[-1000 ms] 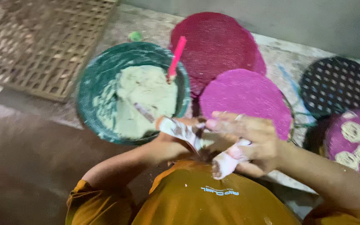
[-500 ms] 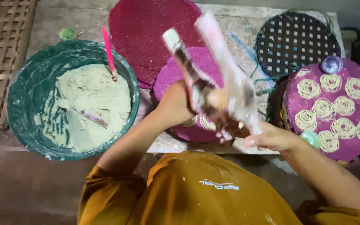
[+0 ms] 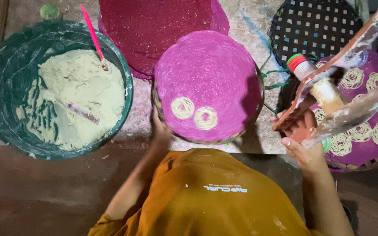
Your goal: The person uses a manual noodle press to extrude dough into spiral shapes onto a purple mat inside a woven tray. They repeatedly scoop dough from a green bucket, load it into the press, and squeeze it out in circular motions. The person also moves a tray and adjusts the mat during the process.
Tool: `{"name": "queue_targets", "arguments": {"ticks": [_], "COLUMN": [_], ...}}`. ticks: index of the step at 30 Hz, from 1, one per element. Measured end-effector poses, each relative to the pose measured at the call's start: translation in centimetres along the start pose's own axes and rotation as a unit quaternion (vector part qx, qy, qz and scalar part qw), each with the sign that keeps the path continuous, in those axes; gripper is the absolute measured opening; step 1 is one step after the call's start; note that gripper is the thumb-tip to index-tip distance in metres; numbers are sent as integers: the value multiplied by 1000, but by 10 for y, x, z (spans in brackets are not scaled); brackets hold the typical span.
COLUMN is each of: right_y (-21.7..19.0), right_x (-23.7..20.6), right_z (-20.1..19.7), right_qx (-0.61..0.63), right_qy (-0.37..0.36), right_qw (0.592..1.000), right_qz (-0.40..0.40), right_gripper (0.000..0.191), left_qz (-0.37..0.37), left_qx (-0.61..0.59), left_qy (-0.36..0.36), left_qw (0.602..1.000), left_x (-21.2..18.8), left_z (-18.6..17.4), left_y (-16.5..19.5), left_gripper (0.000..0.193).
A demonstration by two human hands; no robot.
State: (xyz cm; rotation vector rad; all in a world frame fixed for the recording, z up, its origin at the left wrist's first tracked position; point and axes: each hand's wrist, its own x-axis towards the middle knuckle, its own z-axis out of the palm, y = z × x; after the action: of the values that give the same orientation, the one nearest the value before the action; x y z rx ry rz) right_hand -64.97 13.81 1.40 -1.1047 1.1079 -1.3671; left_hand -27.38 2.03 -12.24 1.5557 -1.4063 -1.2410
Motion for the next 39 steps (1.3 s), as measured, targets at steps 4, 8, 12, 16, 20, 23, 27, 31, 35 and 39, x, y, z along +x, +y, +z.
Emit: {"name": "queue_targets", "arguments": {"ticks": [4,8,12,16,20,23,27,31,35,39], "right_y": [14,31,40,38,33,28,23,23,29,27], "right_x": [2,11,28,45,59,75,111,143,152,141], "right_z": [-2,2,15,37,56,52,29,24,55,89], "right_qx": [2,-7,7,116,139,55,-172,-217,-363,-404], "right_qy": [-32,-78,-150,-278,-379,-387,-346,-292,-357,-373], "right_qw": [999,995,982,925,829,798,805,799,763,746], "right_qz": [38,58,113,232,387,459,451,479,399,376], "right_gripper": [91,92,95,97,94,91,88,81,88,93], "left_qz": [-10,126,55,199,115,176,201,186,193,182], "left_qx": [-151,-126,29,-65,-685,-665,-672,-713,-758,-780], "left_qy": [-8,33,58,35,-373,-405,-365,-326,-330,-298], "left_qw": [988,984,996,977,615,602,612,592,528,520], "left_x": [66,109,122,91,52,43,60,88,111,115], "left_z": [-37,-42,-38,-33,-36,-37,-31,-24,-21,-24], "left_y": [-5,-3,17,63,106,119,112,98,83,61], "left_gripper": [64,58,53,56,80,71,41,35,24,21]}}
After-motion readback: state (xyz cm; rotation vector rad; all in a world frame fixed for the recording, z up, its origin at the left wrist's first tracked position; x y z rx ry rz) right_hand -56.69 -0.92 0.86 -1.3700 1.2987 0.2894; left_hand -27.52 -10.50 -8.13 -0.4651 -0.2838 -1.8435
